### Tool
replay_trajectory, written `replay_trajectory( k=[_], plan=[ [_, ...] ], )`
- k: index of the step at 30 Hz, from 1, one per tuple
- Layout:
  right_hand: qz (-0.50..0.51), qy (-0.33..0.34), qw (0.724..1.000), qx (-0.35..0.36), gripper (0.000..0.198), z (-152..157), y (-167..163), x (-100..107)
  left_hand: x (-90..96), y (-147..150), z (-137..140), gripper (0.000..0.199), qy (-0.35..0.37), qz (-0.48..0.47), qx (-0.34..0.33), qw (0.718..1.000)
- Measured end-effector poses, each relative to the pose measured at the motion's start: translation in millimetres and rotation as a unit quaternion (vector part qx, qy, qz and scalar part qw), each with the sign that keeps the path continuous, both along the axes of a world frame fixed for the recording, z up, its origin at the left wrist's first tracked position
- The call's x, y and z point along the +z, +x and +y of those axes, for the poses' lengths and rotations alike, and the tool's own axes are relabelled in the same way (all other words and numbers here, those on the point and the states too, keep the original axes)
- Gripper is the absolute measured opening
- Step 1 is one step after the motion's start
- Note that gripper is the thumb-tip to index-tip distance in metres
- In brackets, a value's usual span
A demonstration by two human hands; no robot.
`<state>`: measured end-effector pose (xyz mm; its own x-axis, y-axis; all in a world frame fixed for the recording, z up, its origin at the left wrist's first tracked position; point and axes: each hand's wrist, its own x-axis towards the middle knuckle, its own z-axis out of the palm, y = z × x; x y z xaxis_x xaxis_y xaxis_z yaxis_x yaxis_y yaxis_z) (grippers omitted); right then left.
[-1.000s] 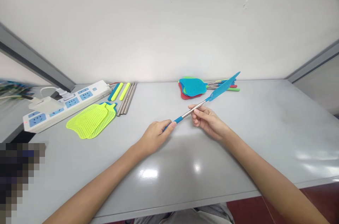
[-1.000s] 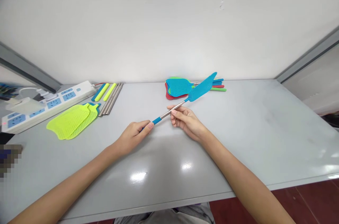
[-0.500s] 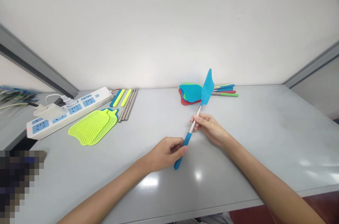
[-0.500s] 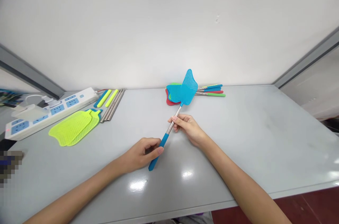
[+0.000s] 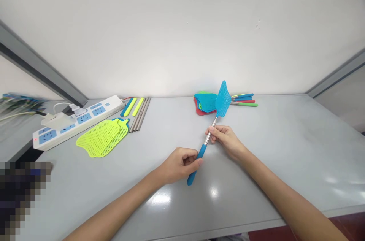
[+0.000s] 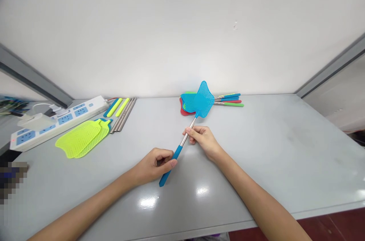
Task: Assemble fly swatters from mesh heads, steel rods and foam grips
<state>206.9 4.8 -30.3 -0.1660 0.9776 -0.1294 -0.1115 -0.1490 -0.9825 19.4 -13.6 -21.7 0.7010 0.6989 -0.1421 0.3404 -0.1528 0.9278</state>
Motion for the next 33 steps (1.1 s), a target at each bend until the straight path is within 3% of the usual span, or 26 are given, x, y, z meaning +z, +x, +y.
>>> replay_trajectory(
  k=[6,9,12,19,26,30,33],
  plan=[
    [0.113,-0.046,0.992,0.013,0.028,1,1,5,1.7,0,2,0.034,0.002,-0.006,0.005,1.0],
    [0.15,-0.074,0.984,0.063,0.024,-1,6,9,1.1,-1,3,0.035,-0.006,0.003,0.016,1.0],
    [0.123,-0.104,0.979,0.123,0.03,-4,8,14,-0.1,-1,4,0.035,-0.019,-0.003,0.028,0.999],
    [0.108,-0.109,0.969,0.193,0.034,-13,-2,22,-5.5,0,13,0.028,-0.115,-0.161,0.101,0.975],
    [0.202,-0.169,0.917,0.3,0.015,-19,-12,24,-4.5,-5,17,0.035,-0.215,-0.256,0.141,0.932],
    [0.258,-0.177,0.906,0.286,0.023,-20,-14,18,-5.4,-6,14,0.037,-0.236,-0.272,0.135,0.923],
    [0.313,-0.156,0.904,0.247,0.034,-22,-16,15,-6.7,-4,14,0.024,-0.248,-0.3,0.131,0.912]
  ],
)
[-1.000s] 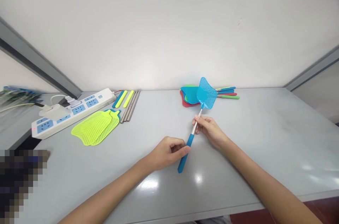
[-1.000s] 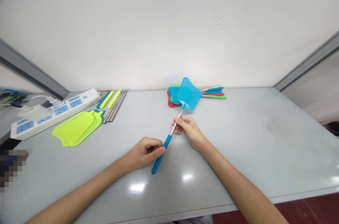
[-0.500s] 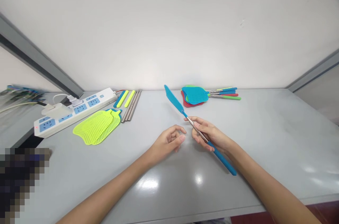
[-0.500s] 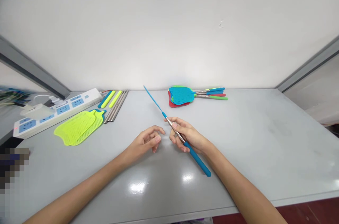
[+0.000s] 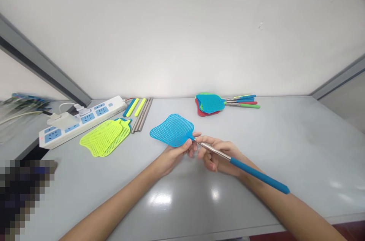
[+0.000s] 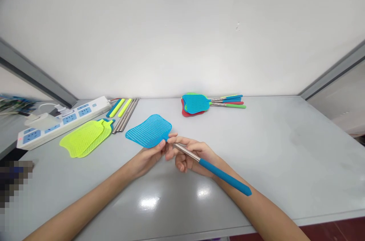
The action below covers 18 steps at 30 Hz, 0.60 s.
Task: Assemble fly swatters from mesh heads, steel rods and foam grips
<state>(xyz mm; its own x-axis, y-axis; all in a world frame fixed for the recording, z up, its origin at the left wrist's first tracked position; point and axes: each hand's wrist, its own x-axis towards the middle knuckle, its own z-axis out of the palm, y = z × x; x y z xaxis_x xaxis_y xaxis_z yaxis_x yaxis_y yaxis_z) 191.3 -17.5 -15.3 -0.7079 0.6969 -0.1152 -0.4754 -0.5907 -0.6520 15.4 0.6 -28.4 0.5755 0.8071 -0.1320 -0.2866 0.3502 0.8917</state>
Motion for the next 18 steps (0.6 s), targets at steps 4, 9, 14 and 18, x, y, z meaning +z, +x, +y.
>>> replay_trajectory(
  k=[4,9,14,18],
  plan=[
    [0.047,-0.002,0.997,-0.053,0.044,-4,-1,1,-0.5,1,1,0.015,0.008,-0.046,0.011,0.999],
    [0.025,0.02,0.997,-0.07,0.028,-6,-4,3,-4.2,-2,3,0.014,0.031,-0.012,-0.016,0.999],
    [-0.062,0.115,0.972,-0.194,0.028,-8,-13,-4,-9.1,4,7,0.029,0.059,0.026,-0.074,0.995],
    [-0.127,0.119,0.954,-0.244,0.049,-11,-17,-4,-7.6,11,-1,0.031,0.094,0.038,-0.115,0.988]
  ],
)
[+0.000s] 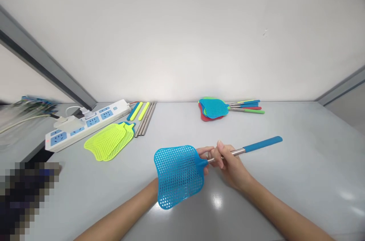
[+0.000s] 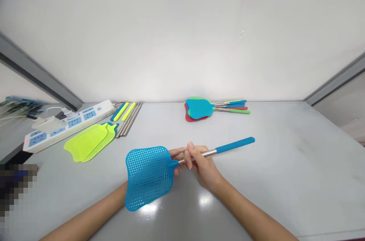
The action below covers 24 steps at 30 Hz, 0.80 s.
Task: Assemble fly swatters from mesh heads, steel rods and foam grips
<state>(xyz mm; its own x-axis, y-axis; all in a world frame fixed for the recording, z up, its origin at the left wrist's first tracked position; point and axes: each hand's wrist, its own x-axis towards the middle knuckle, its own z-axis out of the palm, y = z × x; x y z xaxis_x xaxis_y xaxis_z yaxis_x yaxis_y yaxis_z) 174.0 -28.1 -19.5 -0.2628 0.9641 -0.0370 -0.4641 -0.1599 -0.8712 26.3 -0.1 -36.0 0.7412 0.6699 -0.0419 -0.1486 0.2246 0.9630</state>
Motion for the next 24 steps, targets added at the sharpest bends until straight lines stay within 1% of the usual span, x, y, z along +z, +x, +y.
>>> replay_trajectory(
  k=[2,4,5,8,10,12,14,16,17,18,20,22,24],
  plan=[
    [-0.017,-0.017,1.0,0.001,0.045,-1,-1,3,3.9,-1,-7,0.033,0.031,0.004,0.006,0.999],
    [-0.012,-0.032,0.999,-0.006,0.036,-1,-4,5,9.0,-4,-14,0.028,0.098,0.038,0.09,0.99],
    [-0.007,-0.038,0.999,-0.01,0.033,-1,-6,6,11.3,-5,-16,0.024,0.117,0.058,0.105,0.986],
    [-0.002,-0.05,0.999,-0.009,0.028,-4,-14,3,15.2,-7,-20,0.04,0.166,0.081,0.127,0.975],
    [-0.016,-0.054,0.998,-0.001,0.032,-6,-19,-2,14.3,-5,-21,0.044,0.168,0.078,0.163,0.969],
    [-0.034,-0.055,0.998,0.018,0.041,-9,-23,-9,11.7,-3,-21,0.045,0.149,0.073,0.224,0.96],
    [-0.029,-0.06,0.997,0.041,0.048,-11,-27,-14,8.9,-1,-20,0.043,0.124,0.085,0.282,0.947],
    [-0.01,-0.072,0.996,0.047,0.049,-12,-29,-17,6.9,2,-20,0.043,0.096,0.111,0.32,0.936],
    [0.0,-0.078,0.996,0.045,0.048,-12,-30,-18,6.3,4,-20,0.043,0.076,0.119,0.319,0.937],
    [0.008,-0.083,0.996,0.04,0.048,-12,-31,-19,5.9,5,-19,0.043,0.054,0.118,0.304,0.944],
    [0.02,-0.089,0.996,0.027,0.046,-11,-33,-19,5.4,7,-19,0.043,0.018,0.093,0.244,0.965],
    [0.029,-0.092,0.995,0.018,0.044,-10,-33,-20,5.4,8,-18,0.04,0.003,0.066,0.194,0.979],
    [0.036,-0.09,0.995,0.016,0.044,-8,-34,-21,5.9,7,-18,0.037,0.013,0.063,0.191,0.98]
  ],
)
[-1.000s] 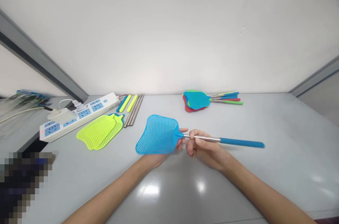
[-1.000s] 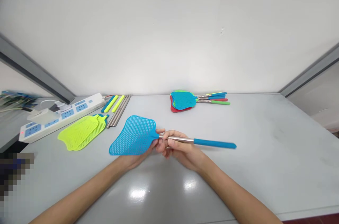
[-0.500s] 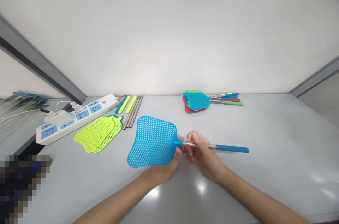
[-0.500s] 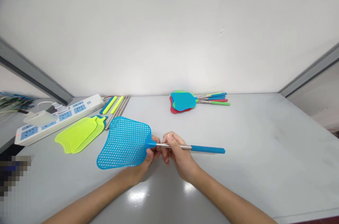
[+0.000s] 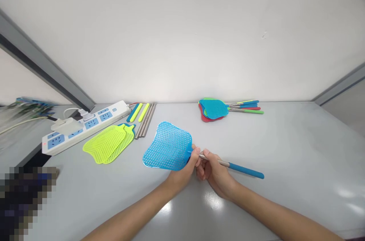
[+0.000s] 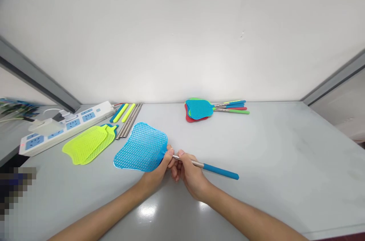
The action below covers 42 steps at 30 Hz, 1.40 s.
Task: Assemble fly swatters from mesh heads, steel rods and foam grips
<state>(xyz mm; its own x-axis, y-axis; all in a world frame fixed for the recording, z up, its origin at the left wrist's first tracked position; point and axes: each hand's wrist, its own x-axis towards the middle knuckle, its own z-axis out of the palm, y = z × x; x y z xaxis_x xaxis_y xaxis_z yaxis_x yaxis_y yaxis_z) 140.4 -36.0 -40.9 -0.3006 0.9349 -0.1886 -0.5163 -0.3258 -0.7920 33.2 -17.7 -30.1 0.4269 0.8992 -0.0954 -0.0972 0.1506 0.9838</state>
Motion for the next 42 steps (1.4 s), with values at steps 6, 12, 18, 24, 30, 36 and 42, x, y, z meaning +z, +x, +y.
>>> replay_trajectory(
  k=[6,12,18,24,30,36,42],
  plan=[
    [-0.032,0.033,0.999,0.004,0.041,14,-2,-2,0.9,-2,5,0.04,0.017,0.014,0.064,0.998],
    [-0.03,0.044,0.998,0.023,0.036,41,-11,-1,-13.0,-6,23,0.043,-0.008,-0.024,0.133,0.991],
    [0.002,0.056,0.998,0.041,0.03,62,-17,-7,-14.7,-12,41,0.042,-0.018,-0.077,0.095,0.992],
    [-0.002,0.052,0.999,0.005,0.03,65,-20,-6,-10.3,-9,45,0.041,-0.054,-0.102,0.08,0.99],
    [-0.031,0.037,0.996,-0.07,0.029,74,-20,-6,-9.7,4,54,0.036,-0.081,-0.118,0.122,0.982],
    [-0.055,0.028,0.995,-0.08,0.027,80,-15,-4,-18.1,16,60,0.03,-0.075,-0.13,0.218,0.964],
    [-0.052,0.036,0.996,-0.069,0.027,82,-13,-3,-28.0,10,64,0.038,-0.012,-0.05,0.245,0.968]
  ],
)
